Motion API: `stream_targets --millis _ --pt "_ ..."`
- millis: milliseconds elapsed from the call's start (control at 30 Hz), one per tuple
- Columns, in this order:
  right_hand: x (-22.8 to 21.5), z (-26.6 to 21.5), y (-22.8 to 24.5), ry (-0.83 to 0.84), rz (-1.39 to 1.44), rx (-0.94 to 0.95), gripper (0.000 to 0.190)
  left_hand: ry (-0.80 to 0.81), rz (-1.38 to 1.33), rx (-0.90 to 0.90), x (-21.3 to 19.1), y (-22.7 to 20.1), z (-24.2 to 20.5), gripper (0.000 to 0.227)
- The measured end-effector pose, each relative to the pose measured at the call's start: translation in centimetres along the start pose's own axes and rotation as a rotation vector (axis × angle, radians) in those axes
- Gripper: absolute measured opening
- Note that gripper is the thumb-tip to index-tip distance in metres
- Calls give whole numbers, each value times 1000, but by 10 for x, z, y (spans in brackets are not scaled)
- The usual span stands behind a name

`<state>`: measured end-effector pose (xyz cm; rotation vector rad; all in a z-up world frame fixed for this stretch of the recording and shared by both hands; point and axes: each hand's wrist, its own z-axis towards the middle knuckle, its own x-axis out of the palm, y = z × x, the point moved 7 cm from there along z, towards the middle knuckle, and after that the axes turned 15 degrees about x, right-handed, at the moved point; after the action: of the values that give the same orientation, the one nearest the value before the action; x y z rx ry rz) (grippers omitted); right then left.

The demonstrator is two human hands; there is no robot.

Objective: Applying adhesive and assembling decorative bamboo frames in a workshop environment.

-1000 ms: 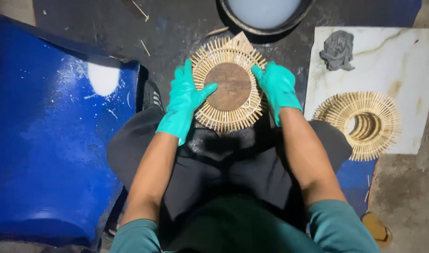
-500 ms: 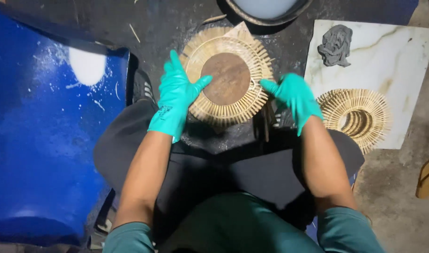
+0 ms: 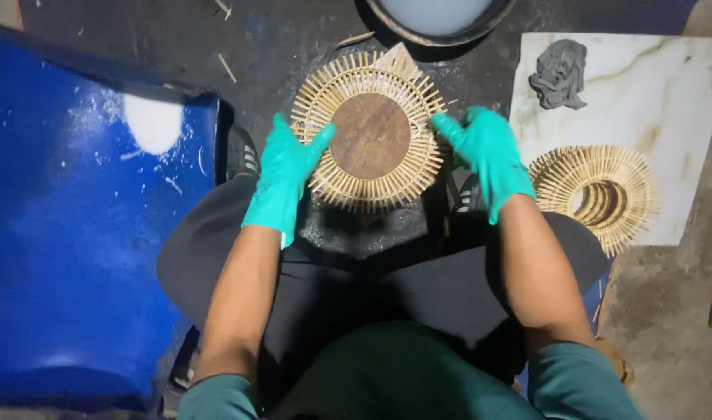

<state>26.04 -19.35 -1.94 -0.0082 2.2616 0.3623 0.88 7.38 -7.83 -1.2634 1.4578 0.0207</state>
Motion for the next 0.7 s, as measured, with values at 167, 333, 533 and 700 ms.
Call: stream_targets --millis 167,333,533,700 --pt "8 -29 31 237 501 -19 63 -138 -140 -29 -39 -2 -19 97" --pt "7 -50 52 204 445 -46 64 109 -909 49 -66 -81 -64 61" --pt "36 23 -12 106 644 4 66 307 -1027 570 -6 -203 -87 45" --pt "-14 30 -46 52 781 -23 58 99 -509 902 37 -280 -84 52"
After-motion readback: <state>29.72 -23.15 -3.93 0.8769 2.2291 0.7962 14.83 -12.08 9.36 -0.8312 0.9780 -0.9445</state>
